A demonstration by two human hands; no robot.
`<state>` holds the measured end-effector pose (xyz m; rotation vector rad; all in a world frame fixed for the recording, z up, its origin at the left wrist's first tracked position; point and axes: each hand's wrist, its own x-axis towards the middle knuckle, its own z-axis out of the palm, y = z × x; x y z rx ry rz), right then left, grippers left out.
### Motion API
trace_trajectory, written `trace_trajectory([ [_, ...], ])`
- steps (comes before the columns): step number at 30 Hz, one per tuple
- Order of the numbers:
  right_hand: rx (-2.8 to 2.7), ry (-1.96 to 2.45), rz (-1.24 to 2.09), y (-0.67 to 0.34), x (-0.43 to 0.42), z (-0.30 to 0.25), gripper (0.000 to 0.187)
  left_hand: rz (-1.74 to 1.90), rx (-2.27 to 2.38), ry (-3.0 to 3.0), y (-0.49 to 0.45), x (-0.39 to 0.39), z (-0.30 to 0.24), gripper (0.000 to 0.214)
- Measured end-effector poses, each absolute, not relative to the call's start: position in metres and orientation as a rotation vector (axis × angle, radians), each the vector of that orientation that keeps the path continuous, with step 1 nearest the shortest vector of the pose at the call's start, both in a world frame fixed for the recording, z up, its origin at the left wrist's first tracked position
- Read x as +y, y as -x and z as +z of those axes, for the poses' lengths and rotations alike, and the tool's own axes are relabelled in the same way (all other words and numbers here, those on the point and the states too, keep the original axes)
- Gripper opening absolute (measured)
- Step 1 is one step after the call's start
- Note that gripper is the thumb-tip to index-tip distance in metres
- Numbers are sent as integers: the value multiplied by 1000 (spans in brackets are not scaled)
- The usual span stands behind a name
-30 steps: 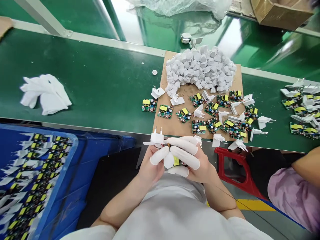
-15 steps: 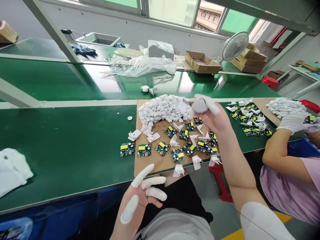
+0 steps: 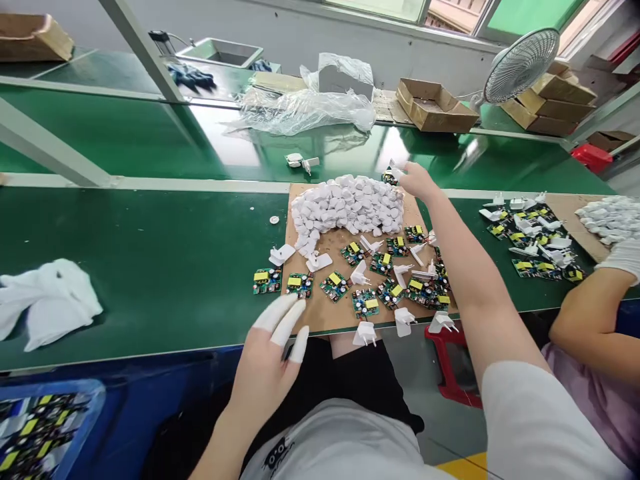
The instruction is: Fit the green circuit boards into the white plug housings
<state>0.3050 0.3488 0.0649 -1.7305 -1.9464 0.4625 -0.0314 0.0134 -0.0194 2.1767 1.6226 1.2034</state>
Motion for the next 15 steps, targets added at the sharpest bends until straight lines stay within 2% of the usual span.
trace_trajectory([
  [4, -2128, 1540, 273, -290, 309, 81, 41, 789, 1688, -2632, 26, 59, -22, 45],
  [7, -2433, 1328, 81, -264, 278, 82, 48, 545, 1657, -2670, 20, 76, -19, 49],
  [10, -2621, 1361, -10, -238, 266, 77, 58, 371, 1680, -2574, 19, 80, -15, 50],
  [12, -2672, 1440, -31, -225, 268, 72, 65, 370, 1669, -2484, 22, 77, -14, 48],
  [15, -2663, 1491, -66, -214, 276, 64, 64, 693, 1606, -2250, 29, 66, -17, 42],
])
